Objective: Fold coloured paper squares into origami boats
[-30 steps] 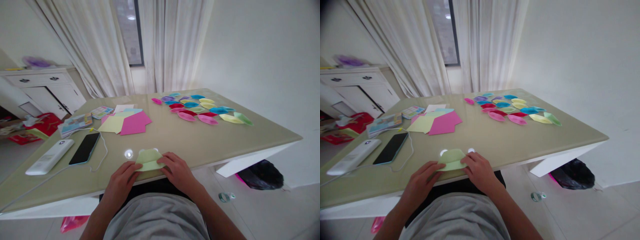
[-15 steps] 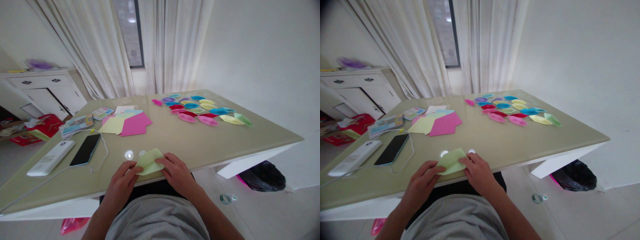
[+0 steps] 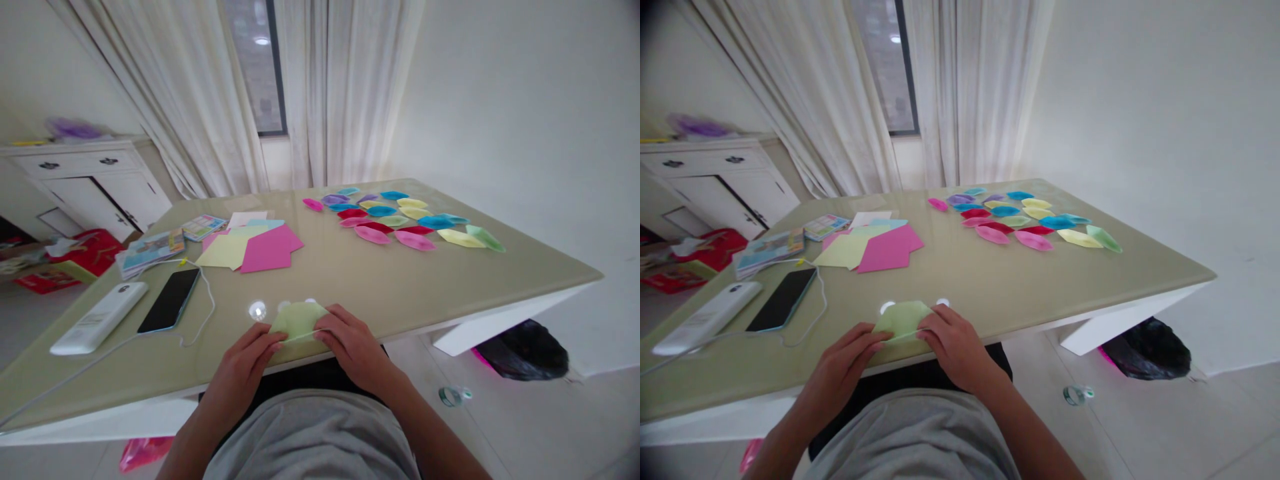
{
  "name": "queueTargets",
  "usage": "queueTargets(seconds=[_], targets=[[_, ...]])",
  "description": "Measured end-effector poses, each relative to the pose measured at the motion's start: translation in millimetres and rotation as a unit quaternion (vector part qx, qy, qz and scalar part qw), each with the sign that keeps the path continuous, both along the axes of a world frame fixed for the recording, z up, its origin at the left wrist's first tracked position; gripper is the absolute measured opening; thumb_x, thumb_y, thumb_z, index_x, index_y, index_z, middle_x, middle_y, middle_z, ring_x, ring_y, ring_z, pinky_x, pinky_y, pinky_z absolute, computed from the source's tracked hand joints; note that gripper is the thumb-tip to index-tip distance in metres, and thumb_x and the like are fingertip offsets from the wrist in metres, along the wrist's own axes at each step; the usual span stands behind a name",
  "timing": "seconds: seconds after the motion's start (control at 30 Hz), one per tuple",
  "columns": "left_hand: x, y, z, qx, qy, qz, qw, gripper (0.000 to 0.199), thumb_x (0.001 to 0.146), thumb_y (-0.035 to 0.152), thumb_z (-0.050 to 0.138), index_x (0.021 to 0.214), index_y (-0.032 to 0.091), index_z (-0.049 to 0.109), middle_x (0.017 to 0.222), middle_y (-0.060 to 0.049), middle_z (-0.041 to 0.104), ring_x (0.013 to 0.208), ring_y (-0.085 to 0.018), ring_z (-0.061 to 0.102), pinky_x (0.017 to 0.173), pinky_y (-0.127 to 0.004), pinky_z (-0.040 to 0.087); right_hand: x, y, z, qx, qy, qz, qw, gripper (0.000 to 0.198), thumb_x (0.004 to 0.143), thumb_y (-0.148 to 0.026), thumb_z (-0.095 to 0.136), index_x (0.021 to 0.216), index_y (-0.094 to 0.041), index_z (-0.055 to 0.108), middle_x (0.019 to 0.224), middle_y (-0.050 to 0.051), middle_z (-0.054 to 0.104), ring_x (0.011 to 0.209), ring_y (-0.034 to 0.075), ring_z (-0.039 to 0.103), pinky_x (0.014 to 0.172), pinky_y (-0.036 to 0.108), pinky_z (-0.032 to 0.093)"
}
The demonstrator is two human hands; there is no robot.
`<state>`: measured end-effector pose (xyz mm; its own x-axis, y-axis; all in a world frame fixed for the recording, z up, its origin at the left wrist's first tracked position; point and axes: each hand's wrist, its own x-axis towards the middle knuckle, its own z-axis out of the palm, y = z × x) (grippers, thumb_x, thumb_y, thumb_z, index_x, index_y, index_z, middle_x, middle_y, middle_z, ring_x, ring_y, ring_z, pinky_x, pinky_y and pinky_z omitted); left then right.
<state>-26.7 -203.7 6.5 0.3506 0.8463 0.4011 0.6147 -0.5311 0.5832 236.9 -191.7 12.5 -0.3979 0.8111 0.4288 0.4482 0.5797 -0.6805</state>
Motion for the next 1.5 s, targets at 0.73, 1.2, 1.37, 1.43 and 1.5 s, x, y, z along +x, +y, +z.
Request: queueTargets(seconds=[0.73, 1.2, 1.37, 1.43, 1.5], targets=[[-2.4, -4.9, 9.8, -0.109, -0.223, 0.092, 0.964, 0.016, 0.092, 0.036, 0.073, 0.092, 0.024, 0.083, 0.080, 0.000, 0.077, 0.070, -0.014, 0.071, 0.068, -0.021, 0.058, -0.4, -2.4, 0.7, -0.198, 0.239, -0.045, 0.949, 0.024, 0.099, -0.033, 0.067, 0.082, -0.018, 0.073, 0.071, 0.000, 0.070, 0.067, 0.014, 0.067, 0.066, 0.023, 0.050], [-11.2, 0.2, 13.6, -0.154, -0.169, 0.073, 0.971, 0.022, 0.089, 0.041, 0.078, 0.098, 0.022, 0.085, 0.085, -0.005, 0.083, 0.076, -0.020, 0.078, 0.074, -0.026, 0.065, 10.4, 2.6, 5.8, -0.095, 0.172, -0.041, 0.980, 0.021, 0.100, -0.029, 0.068, 0.083, -0.020, 0.075, 0.082, 0.002, 0.073, 0.078, 0.017, 0.066, 0.074, 0.026, 0.049], [-14.8, 3.5, 12.8, -0.228, -0.193, 0.020, 0.954, 0.032, 0.093, 0.045, 0.073, 0.111, 0.021, 0.084, 0.088, -0.008, 0.084, 0.080, -0.023, 0.082, 0.076, -0.032, 0.068, 10.2, 5.3, -1.5, -0.091, 0.188, -0.060, 0.976, 0.022, 0.102, -0.030, 0.064, 0.085, -0.020, 0.074, 0.081, 0.003, 0.071, 0.077, 0.017, 0.064, 0.072, 0.026, 0.049], [-13.8, 2.6, 12.6, -0.246, -0.210, 0.021, 0.946, 0.034, 0.089, 0.044, 0.077, 0.113, 0.021, 0.083, 0.088, -0.008, 0.084, 0.080, -0.023, 0.082, 0.075, -0.030, 0.068, 10.0, 5.2, -2.8, -0.102, 0.188, -0.065, 0.975, 0.021, 0.100, -0.031, 0.066, 0.085, -0.020, 0.074, 0.082, 0.003, 0.072, 0.078, 0.018, 0.065, 0.073, 0.026, 0.049], [-10.4, 1.4, 12.5, -0.255, -0.221, 0.029, 0.941, 0.035, 0.084, 0.043, 0.083, 0.111, 0.021, 0.084, 0.088, -0.007, 0.084, 0.078, -0.023, 0.081, 0.071, -0.029, 0.067, 9.2, 4.9, -2.7, -0.112, 0.176, -0.082, 0.975, 0.021, 0.099, -0.032, 0.066, 0.084, -0.020, 0.074, 0.080, 0.002, 0.071, 0.076, 0.017, 0.064, 0.070, 0.026, 0.048]])
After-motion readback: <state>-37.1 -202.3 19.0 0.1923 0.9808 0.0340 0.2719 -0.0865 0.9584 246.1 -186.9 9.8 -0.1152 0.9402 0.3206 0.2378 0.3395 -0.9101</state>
